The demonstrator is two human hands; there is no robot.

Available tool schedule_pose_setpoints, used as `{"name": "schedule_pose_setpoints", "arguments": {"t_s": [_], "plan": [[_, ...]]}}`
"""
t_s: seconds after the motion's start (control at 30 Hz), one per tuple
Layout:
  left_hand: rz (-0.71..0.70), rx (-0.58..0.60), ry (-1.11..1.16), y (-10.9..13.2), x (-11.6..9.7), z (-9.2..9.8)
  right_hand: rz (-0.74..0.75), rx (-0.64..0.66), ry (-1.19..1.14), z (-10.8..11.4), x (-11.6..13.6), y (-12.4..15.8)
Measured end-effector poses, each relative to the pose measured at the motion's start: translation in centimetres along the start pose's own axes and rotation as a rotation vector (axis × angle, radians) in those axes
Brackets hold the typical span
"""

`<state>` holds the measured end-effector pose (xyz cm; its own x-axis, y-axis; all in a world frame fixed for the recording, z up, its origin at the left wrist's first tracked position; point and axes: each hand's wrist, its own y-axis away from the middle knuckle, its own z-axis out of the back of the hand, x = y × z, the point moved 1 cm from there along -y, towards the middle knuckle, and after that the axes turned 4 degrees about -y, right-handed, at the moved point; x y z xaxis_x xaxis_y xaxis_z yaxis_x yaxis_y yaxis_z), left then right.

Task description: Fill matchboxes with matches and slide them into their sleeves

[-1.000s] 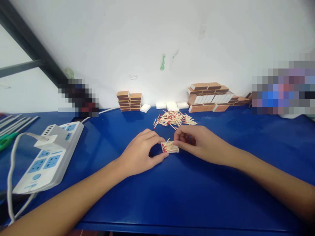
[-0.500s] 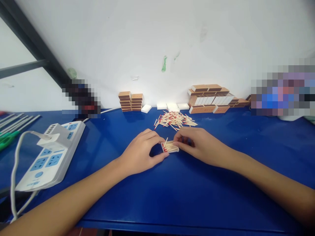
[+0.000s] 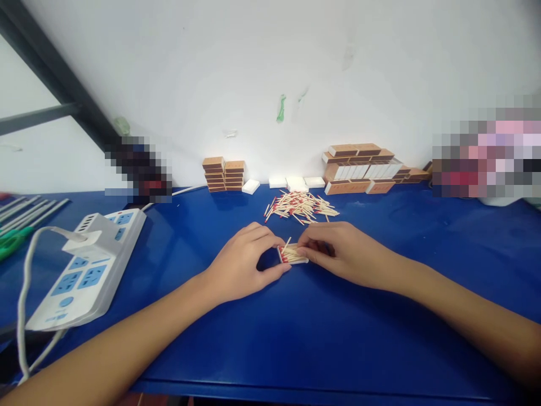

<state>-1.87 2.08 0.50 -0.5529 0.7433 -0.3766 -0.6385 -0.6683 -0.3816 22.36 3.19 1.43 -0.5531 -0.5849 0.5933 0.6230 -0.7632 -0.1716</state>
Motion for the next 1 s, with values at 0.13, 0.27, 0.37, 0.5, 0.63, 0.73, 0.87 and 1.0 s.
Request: {"name": "schedule_pose_setpoints", "arguments": {"t_s": [0.13,0.27,0.37,0.5,0.63,0.73,0.87,1.0], "plan": [[-0.011,0.014,0.005,-0.01,-0.23,0.06,-0.039,-0.076,0.026,-0.31,0.29,-0.09],[-0.036,0.018,0.012,-0.01,-0.42,0.04,0.032,-0.133,0.071,-0.4,0.19,0.09],[-0.034,0.01,0.007,-0.01,-0.38,0.01,0.093,-0.083,0.092,-0.64,-0.05,0.21],[-0.018,0.011,0.006,-0.05,-0.34,0.02,0.09,-0.072,0.084,-0.88,-0.29,0.12],[-0.02,0.01,-0.001,-0.08,-0.38,0.07,0.089,-0.101,0.077,-0.72,-0.33,-0.04],[-0.02,0.007,0.001,-0.05,-0.34,0.08,0.102,-0.117,0.086,-0.59,-0.39,-0.05],[-0.017,0.005,0.002,-0.03,-0.23,0.1,0.138,-0.098,0.096,-0.68,-0.56,0.15],[-0.012,0.005,0.001,-0.12,-0.2,0.12,0.14,-0.071,0.111,-0.73,-0.56,0.35]]}}
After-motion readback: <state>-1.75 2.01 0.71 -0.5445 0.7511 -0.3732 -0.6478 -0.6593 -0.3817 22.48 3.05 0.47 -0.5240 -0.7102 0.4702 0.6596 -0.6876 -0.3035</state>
